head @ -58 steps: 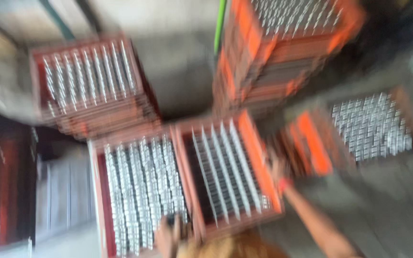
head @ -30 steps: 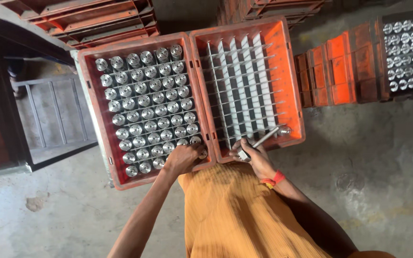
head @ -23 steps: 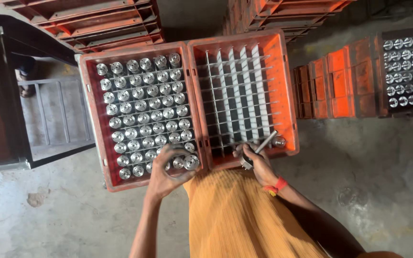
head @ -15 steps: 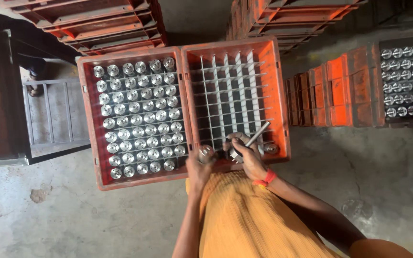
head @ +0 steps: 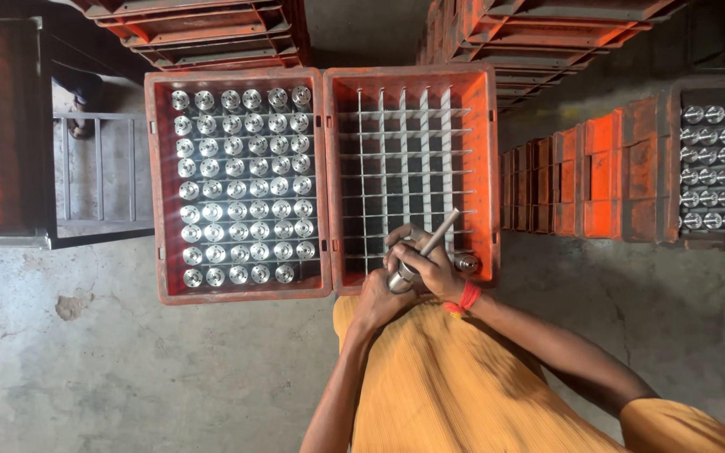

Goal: The person picks a cylindrical metal housing from a crate, inserts a metal shaft into it by hand, and places the assembled unit into a compartment of a divided crate. They repeat this assembly cycle for successive parts, occasionally repositioning pieces in the crates.

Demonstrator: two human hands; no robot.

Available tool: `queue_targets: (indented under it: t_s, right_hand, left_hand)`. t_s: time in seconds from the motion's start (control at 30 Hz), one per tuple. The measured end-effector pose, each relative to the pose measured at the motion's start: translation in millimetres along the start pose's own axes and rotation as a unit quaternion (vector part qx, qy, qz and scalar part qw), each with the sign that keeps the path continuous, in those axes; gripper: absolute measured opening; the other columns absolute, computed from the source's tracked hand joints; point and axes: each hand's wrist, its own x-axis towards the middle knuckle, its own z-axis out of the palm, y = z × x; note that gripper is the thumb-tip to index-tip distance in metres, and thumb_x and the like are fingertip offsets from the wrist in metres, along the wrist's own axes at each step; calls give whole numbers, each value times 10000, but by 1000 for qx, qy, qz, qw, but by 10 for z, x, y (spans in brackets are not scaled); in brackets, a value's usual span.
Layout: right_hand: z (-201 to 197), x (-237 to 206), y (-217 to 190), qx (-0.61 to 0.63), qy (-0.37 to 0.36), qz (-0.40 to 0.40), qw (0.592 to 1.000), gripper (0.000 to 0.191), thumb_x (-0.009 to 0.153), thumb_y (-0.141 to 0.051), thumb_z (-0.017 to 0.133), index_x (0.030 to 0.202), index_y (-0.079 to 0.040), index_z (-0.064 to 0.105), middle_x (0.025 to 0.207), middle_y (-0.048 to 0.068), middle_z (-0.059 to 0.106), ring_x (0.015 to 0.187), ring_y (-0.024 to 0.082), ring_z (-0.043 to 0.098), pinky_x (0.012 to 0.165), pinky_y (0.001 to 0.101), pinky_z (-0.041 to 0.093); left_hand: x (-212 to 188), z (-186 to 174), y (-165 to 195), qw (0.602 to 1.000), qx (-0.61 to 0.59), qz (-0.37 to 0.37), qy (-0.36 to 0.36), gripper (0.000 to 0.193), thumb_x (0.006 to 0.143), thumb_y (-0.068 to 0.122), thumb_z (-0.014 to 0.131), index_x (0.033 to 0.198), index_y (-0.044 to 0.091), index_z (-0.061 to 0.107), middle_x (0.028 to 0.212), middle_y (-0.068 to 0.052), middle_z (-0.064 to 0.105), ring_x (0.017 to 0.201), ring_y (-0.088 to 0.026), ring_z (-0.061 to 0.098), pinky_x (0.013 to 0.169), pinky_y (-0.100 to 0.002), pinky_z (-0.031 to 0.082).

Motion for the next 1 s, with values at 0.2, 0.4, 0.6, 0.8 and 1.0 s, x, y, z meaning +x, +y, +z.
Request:
queue_targets:
  t_s: [0.2, 0.4, 0.6, 0.8, 1.0]
  right_hand:
    - [-17, 41, 9, 50, -9, 65, 997, 169, 1039, -145, 582, 1156, -25, 604, 793, 76, 667, 888, 174, 684, 832, 349, 551]
    - [40, 83, 165, 20, 2, 48, 999, 245, 986, -240, 574, 1145, -56, 602, 868, 74, 731, 869, 168, 715, 827, 333, 576]
    - [-117, 150, 520, 135, 253, 12, 958, 210, 1090, -241, 591, 1100, -32, 611, 721, 67, 620, 712, 180, 663, 753, 331, 588]
    - [-329, 105, 702, 101, 321, 1, 942, 186, 1045, -192, 584, 1043, -5, 590, 847, 44, 659, 767, 199, 693, 654, 296, 543]
    - [-325, 12, 811, 88, 346, 36, 933, 190, 1063, -214, 569, 1074, -28, 607, 731, 90, 625, 727, 190, 694, 680, 297, 555]
  left_hand:
    - [63, -43, -210, 995, -32, 4, -95, 350, 721, 219, 813, 982, -3, 742, 861, -92, 748, 794, -176, 705, 740, -348, 572]
    - [44, -219, -212, 992, -33, 59, -108, 494, 750, 319, 843, 1125, 30, 703, 969, -93, 763, 894, -199, 735, 796, -338, 578]
    - [-152, -507, -3, 973, 216, 71, -32, 577, 846, 470, 810, 1224, 64, 652, 1016, -161, 754, 915, -337, 753, 771, -422, 568]
    - [-329, -593, -125, 904, 385, 176, 56, 599, 761, 99, 766, 1317, 23, 557, 1280, -208, 630, 993, -404, 685, 732, -469, 579]
    - [-107, -552, -701, 907, 355, 206, 96, 429, 853, -50, 678, 1266, 55, 627, 1296, -147, 659, 1063, -333, 705, 807, -427, 612]
